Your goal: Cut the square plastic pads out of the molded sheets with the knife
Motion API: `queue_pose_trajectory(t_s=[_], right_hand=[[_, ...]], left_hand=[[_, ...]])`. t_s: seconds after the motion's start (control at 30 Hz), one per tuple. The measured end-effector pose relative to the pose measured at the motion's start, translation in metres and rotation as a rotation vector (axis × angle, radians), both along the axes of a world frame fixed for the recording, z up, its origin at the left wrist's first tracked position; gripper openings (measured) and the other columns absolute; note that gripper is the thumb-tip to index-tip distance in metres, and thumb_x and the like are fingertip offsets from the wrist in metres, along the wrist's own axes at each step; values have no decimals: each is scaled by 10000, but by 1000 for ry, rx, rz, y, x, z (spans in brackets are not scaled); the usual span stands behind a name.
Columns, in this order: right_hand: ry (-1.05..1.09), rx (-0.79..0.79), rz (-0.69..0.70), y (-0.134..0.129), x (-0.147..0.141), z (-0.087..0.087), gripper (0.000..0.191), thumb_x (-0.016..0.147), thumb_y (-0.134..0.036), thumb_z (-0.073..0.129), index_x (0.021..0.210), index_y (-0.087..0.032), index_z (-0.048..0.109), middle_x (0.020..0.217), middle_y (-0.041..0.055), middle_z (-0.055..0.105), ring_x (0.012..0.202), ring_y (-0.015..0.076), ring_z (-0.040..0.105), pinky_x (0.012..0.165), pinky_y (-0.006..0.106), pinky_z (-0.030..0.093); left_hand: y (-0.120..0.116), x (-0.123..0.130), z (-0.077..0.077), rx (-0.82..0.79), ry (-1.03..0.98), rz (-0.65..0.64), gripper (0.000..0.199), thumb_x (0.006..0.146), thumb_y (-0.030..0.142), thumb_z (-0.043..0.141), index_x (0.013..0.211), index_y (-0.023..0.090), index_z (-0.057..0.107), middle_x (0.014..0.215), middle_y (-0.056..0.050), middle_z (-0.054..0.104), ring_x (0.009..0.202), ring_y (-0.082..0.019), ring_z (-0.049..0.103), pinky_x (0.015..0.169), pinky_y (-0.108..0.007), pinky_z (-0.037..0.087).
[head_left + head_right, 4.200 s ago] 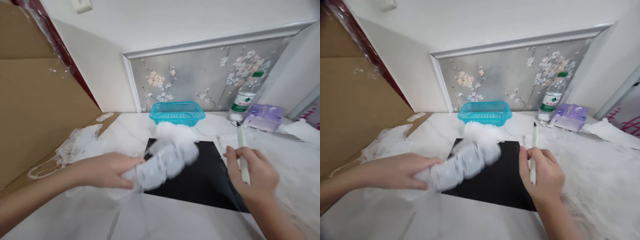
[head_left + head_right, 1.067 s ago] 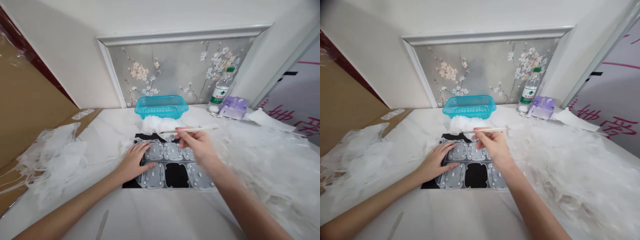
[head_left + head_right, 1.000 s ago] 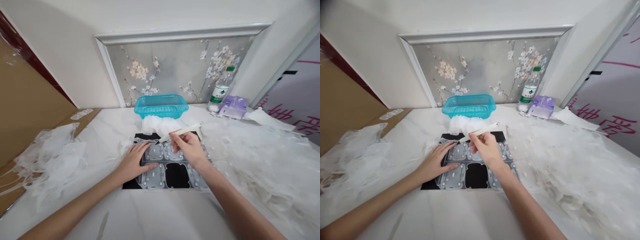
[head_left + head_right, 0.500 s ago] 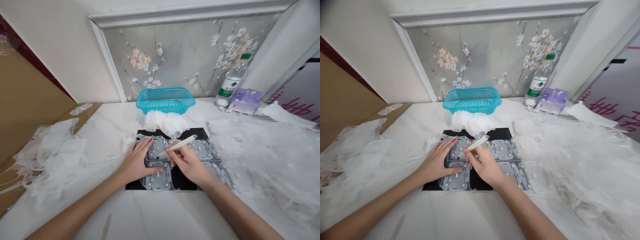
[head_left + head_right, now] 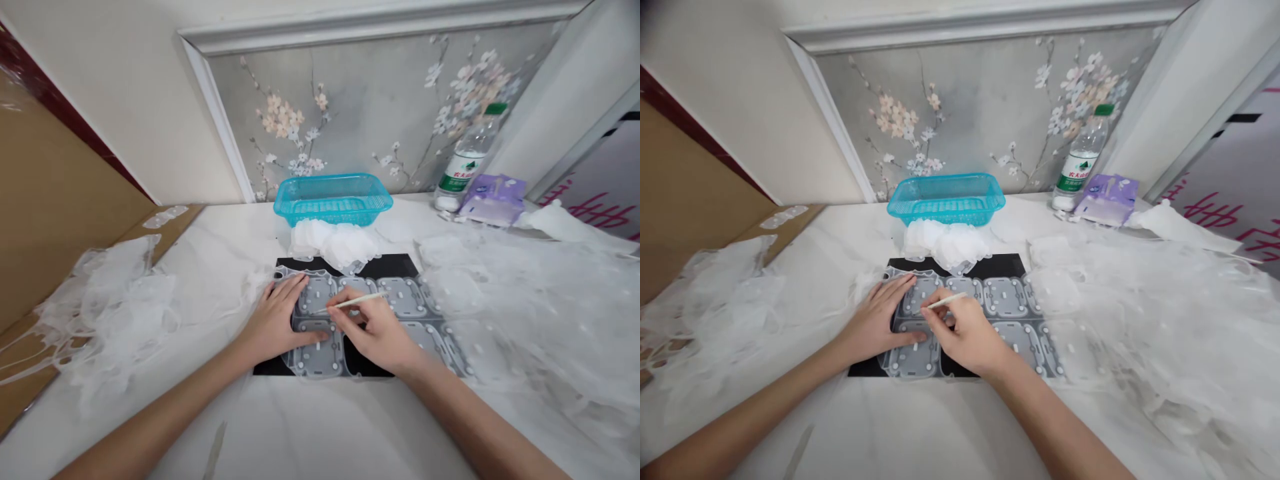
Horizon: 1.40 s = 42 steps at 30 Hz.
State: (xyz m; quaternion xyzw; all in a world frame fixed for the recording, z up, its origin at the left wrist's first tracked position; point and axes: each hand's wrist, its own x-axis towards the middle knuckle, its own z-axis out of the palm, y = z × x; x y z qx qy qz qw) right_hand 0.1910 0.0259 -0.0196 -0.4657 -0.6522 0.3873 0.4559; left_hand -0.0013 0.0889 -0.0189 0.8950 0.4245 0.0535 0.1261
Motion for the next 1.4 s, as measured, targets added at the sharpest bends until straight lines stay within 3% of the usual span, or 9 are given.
queue_pose_trajectory(t_s=[0.13,0.23,0.33,0.5,0.77,1.07,1.4], right_hand=[[-27,82,-19,-3,-3,-2,190,895,-320,471,903,-207,624,899,51,682,651,130,635,559,238,531],[-135,185,-13,-3,0,0,202,897,-293,476,929,-226,664,942,47,705,783,168,666,665,280,549],[-196,227,61,-1,8,8,203,897,-259,489,937,-232,686,939,36,707,856,171,655,759,303,537],[-150,276,104,4,19,16,178,884,-243,524,894,-220,700,873,37,709,815,161,644,738,311,532],[-72,220,72,6,18,8,174,876,-270,537,884,-239,708,877,22,718,814,159,656,749,308,528],[-196,198,122,7,33,14,183,873,-309,548,931,-241,707,930,18,723,891,177,639,834,342,499],[-249,141,161,9,54,21,207,881,-311,525,932,-238,712,904,18,719,850,160,634,774,299,494]], left_hand=[[1,0,0,7,-15,-6,967,681,732,520,1437,198,242,1504,-127,272,1367,-319,269,1117,-535,134],[1,0,0,11,-25,-11,961,678,728,529,1437,211,246,1503,-125,277,1365,-325,270,1116,-539,134],[1,-1,0,-3,-12,-3,980,665,741,527,1435,201,251,1504,-131,272,1366,-331,265,1113,-548,137],[1,-2,-1,8,-25,-16,990,670,741,523,1445,202,223,1505,-127,270,1366,-327,266,1121,-538,130],[1,-1,0,-12,-40,-8,989,664,731,545,1446,217,225,1506,-129,267,1363,-331,270,1119,-534,136],[1,1,2,-28,-4,11,1012,655,758,519,1443,192,230,1513,-116,251,1374,-312,250,1131,-524,109],[0,2,4,-23,-9,4,1004,657,763,510,1440,194,241,1513,-114,254,1374,-318,249,1131,-524,109]])
